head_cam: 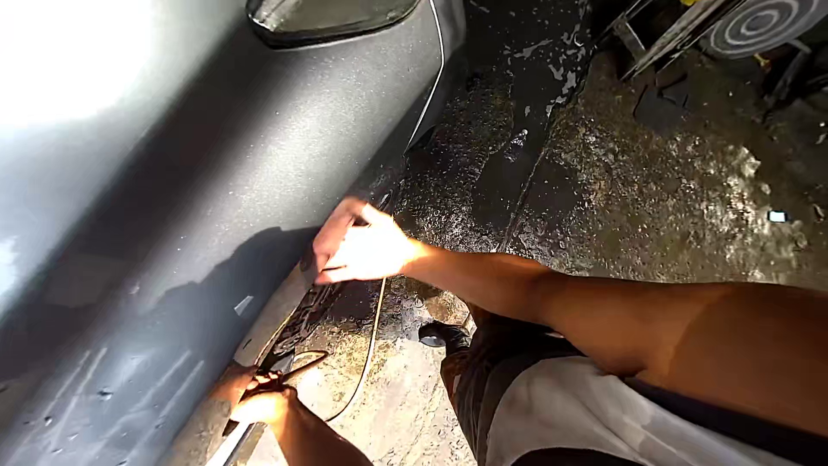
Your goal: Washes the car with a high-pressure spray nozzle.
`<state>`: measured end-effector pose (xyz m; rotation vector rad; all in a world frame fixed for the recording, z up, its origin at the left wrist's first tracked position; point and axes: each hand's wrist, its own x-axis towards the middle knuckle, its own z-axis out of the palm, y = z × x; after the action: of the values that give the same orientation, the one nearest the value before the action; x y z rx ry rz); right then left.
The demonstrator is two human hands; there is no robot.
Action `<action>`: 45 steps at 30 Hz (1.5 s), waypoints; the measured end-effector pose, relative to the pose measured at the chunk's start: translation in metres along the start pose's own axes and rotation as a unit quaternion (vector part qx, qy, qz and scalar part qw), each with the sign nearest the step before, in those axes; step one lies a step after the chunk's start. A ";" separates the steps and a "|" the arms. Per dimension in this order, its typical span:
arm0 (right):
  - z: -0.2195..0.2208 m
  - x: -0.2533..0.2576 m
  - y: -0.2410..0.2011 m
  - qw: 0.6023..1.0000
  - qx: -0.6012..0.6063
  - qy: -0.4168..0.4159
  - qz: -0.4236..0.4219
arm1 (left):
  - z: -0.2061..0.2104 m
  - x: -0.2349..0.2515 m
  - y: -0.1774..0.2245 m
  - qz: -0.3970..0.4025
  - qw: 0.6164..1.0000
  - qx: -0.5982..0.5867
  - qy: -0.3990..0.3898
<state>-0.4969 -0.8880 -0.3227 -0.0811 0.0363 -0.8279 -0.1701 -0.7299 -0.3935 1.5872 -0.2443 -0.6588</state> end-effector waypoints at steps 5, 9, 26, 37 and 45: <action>0.008 -0.025 -0.048 0.987 -0.024 0.130 -0.091 | -0.008 -0.003 0.008 -0.005 0.999 0.037 0.012; -0.005 -0.060 -0.013 0.983 -0.117 0.137 -0.021 | -0.008 -0.005 0.012 0.026 0.996 0.086 -0.026; -0.046 -0.232 0.094 0.860 -0.322 0.352 0.181 | 0.044 -0.029 0.047 0.141 0.771 0.618 -0.069; -0.077 -0.257 0.033 0.834 -0.390 0.369 0.129 | 0.109 -0.084 0.074 0.154 0.763 0.626 -0.051; -0.061 -0.233 0.024 0.836 -0.410 0.345 0.114 | 0.148 -0.142 0.078 0.122 0.808 0.575 -0.042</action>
<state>-0.6404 -0.7038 -0.3855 -0.5753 1.0769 -0.5132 -0.3476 -0.7906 -0.2801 2.6116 -1.0491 -0.3519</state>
